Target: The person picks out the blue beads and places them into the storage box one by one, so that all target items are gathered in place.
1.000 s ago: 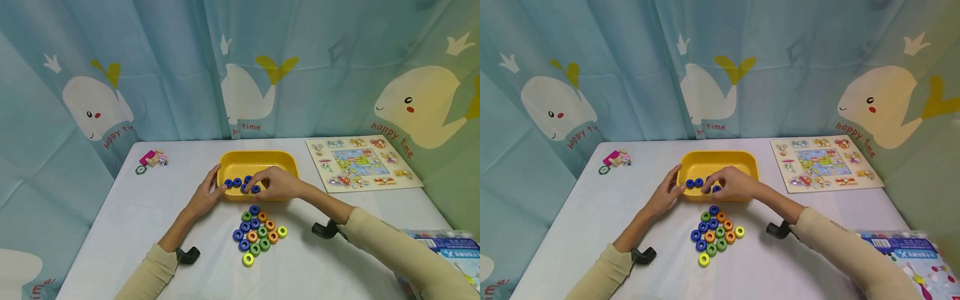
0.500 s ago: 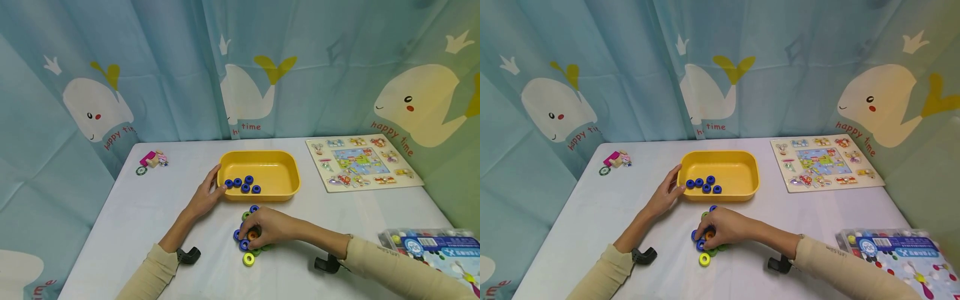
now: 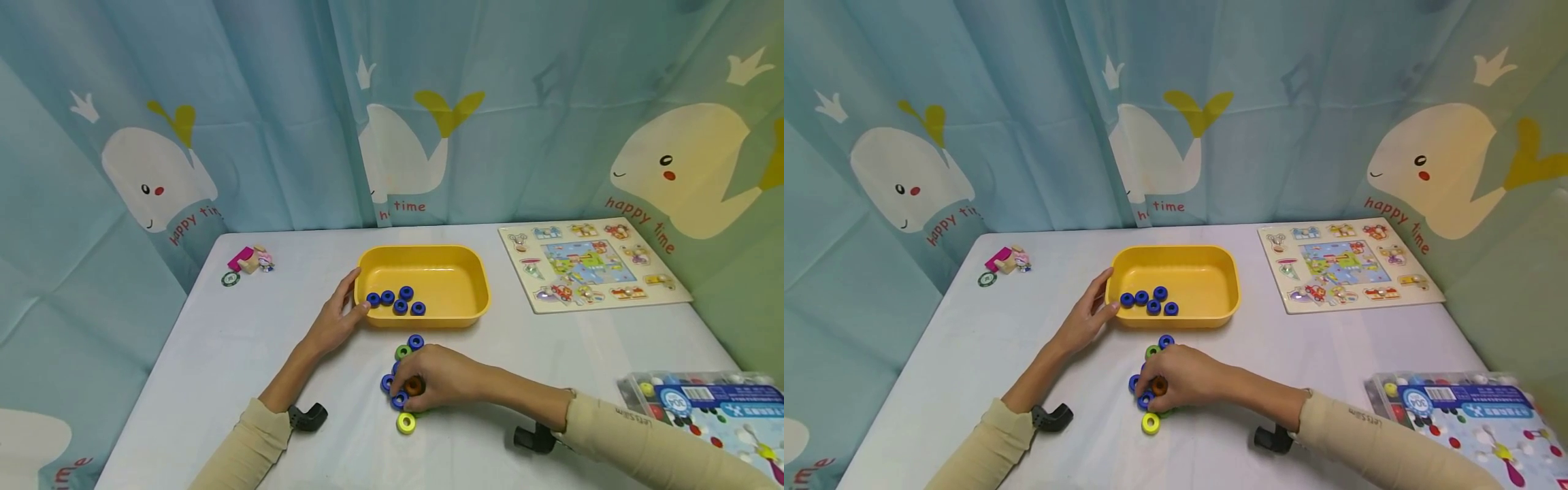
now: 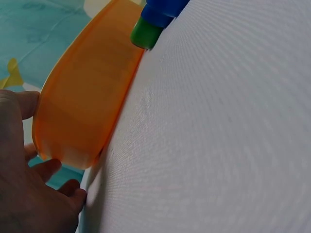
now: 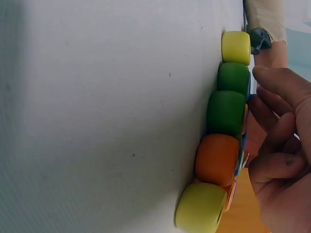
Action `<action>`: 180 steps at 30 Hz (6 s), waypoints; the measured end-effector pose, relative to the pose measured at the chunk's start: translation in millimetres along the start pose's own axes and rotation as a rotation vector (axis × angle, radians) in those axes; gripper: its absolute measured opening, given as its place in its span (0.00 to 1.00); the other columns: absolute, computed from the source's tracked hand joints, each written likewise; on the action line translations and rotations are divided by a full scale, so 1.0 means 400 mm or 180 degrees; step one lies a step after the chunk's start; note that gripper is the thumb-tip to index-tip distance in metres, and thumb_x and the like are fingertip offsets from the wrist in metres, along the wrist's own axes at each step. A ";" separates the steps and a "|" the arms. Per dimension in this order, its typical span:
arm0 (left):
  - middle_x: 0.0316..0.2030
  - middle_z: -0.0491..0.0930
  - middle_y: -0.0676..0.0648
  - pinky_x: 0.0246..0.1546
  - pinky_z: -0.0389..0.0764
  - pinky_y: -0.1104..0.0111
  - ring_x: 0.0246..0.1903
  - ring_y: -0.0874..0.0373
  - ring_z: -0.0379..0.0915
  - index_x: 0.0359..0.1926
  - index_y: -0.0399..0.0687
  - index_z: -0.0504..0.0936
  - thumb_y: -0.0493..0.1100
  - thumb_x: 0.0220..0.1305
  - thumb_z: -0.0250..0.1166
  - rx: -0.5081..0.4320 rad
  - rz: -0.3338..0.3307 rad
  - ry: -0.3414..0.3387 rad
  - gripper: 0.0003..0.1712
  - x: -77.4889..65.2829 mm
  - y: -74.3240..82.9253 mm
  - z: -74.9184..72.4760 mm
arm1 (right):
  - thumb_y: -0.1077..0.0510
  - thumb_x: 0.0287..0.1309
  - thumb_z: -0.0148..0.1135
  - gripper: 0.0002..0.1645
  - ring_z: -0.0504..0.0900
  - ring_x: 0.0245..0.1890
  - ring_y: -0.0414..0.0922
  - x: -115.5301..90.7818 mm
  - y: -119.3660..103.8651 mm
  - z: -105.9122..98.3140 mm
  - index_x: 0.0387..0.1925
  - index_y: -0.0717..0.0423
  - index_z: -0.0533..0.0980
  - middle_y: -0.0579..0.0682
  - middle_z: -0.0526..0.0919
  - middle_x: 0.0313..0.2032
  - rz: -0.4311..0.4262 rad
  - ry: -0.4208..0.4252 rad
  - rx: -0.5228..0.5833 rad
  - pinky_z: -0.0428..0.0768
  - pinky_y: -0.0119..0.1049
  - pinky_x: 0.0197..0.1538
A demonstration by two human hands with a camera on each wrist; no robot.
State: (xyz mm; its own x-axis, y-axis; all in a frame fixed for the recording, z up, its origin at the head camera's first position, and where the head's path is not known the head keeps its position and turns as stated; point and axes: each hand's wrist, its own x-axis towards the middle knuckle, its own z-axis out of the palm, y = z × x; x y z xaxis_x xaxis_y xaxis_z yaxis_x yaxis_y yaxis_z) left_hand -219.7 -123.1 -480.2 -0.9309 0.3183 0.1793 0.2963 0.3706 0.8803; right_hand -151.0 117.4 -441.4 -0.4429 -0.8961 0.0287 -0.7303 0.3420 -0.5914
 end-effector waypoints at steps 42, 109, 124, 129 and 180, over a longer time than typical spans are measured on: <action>0.70 0.50 0.43 0.65 0.53 0.55 0.67 0.49 0.49 0.71 0.43 0.49 0.46 0.66 0.57 0.0045 0.0010 -0.0063 0.39 -0.023 0.105 -0.019 | 0.53 0.47 0.70 0.15 0.72 0.20 0.41 0.004 0.090 -0.228 0.41 0.39 0.82 0.38 0.81 0.32 0.0626 0.0863 0.0514 0.70 0.32 0.21; 0.70 0.50 0.44 0.65 0.53 0.59 0.67 0.50 0.49 0.72 0.44 0.48 0.43 0.67 0.56 0.0000 0.0016 -0.0101 0.38 -0.026 0.098 -0.022 | 0.47 0.49 0.69 0.22 0.76 0.43 0.31 0.041 0.007 0.006 0.48 0.46 0.81 0.34 0.81 0.43 0.0539 0.0430 0.0177 0.74 0.29 0.46; 0.70 0.49 0.44 0.65 0.52 0.60 0.67 0.51 0.48 0.72 0.44 0.48 0.44 0.67 0.56 -0.0017 0.0044 -0.0096 0.38 -0.024 0.096 -0.021 | 0.50 0.47 0.69 0.17 0.75 0.38 0.28 0.050 0.003 0.031 0.43 0.41 0.82 0.31 0.81 0.40 0.0667 0.0366 -0.0213 0.70 0.30 0.44; 0.70 0.49 0.44 0.65 0.53 0.60 0.67 0.51 0.48 0.72 0.44 0.48 0.44 0.67 0.56 -0.0007 0.0048 -0.0095 0.38 -0.025 0.097 -0.022 | 0.49 0.47 0.68 0.17 0.75 0.39 0.28 0.049 0.001 0.031 0.44 0.41 0.82 0.31 0.80 0.40 0.0667 0.0375 -0.0214 0.71 0.30 0.45; 0.69 0.47 0.62 0.65 0.53 0.65 0.66 0.65 0.47 0.72 0.62 0.47 0.56 0.65 0.56 0.0012 0.0019 -0.0075 0.40 0.002 -0.014 -0.005 | 0.56 0.50 0.70 0.19 0.79 0.33 0.42 0.262 0.315 -0.195 0.46 0.49 0.82 0.40 0.82 0.42 0.1253 0.0635 0.0651 0.78 0.32 0.39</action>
State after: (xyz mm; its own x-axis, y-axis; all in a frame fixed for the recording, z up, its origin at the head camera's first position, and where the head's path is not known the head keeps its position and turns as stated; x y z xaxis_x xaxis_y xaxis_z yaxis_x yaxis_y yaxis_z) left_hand -222.6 -126.6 -484.2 -0.9237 0.3412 0.1742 0.3028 0.3718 0.8775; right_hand -329.8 88.7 -450.1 -0.7707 -0.6312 -0.0869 -0.3788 0.5636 -0.7341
